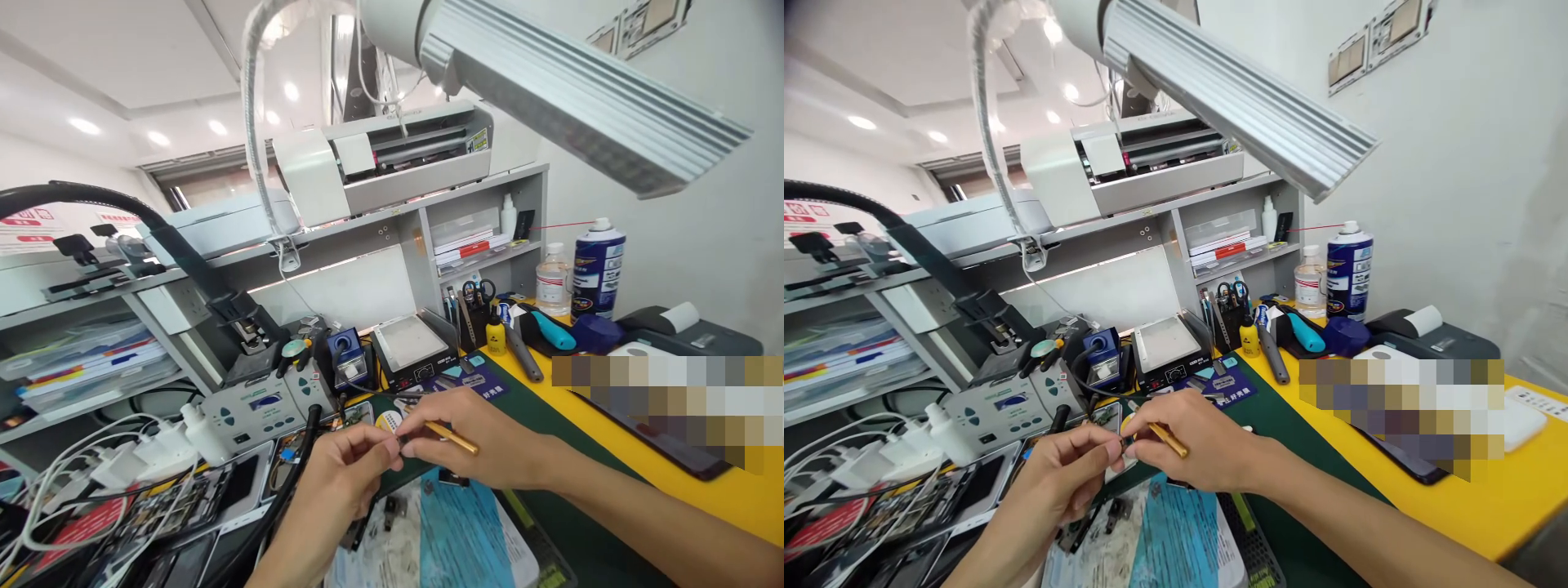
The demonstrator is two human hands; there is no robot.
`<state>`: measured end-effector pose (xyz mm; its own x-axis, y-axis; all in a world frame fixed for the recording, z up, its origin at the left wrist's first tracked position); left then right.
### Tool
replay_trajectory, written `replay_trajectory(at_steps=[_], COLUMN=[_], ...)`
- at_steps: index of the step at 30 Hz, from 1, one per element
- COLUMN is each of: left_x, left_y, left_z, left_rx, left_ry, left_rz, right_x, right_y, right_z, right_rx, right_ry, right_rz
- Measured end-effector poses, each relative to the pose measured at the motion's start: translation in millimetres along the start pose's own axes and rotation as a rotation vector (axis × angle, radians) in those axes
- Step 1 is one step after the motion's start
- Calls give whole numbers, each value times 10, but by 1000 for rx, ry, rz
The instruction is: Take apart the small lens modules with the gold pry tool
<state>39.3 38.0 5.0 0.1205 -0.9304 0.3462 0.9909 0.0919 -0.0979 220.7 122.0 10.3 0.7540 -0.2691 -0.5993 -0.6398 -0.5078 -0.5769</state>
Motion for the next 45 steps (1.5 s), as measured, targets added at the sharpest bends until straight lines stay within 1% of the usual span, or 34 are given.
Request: replay_trajectory(at_steps=[4,7,11,18,21,26,28,29,31,33,35,37,38,42,45], left_x=[45,52,39,39,40,24,17,16,24,48,85,115,123,122,134], left_y=[-13,-5,8,-3,-107,-431,-503,-507,-457,-360,-263,-203,-192,-226,-263], left_z=[-35,-54,-74,-63,-8,89,92,82,38,-21,-74,-114,-129,-153,-137], left_rx=[69,119,150,123,77,-20,-91,-139,-275,-466,-664,-821,-884,-1036,-1079], left_ry=[-34,-41,-40,2,57,146,182,195,199,243,379,530,575,638,637], left_rz=[-21,-19,1,30,81,200,238,245,245,267,305,309,302,244,213], right_x=[0,9,25,26,23,1,-14,-20,-28,-30,-30,-30,-31,-21,1], right_y=[48,83,101,111,99,50,37,33,29,24,18,10,6,-5,-29], right_z=[-21,-18,-27,-65,-67,-63,-57,-53,-43,-32,-20,-12,-11,-18,-19], right_rx=[-55,-67,-44,-22,-53,-73,-92,-114,-160,-199,-231,-255,-261,-224,-217], right_ry=[86,131,132,149,167,235,271,289,320,341,351,352,350,378,413], right_rz=[-16,-2,39,47,94,156,172,180,205,231,252,264,265,205,86])
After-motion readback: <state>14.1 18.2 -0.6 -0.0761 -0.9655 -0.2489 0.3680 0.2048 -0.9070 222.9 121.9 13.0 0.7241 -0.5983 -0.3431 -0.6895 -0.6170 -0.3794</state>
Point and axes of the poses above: each hand's wrist, its own x-axis away from the middle knuckle, its own y-axis out of the palm, z = x × y, the point moved 1 cm from there along -x, towards the middle knuckle, and after that the axes turned 12 degrees about -y, right-handed, at the moved point
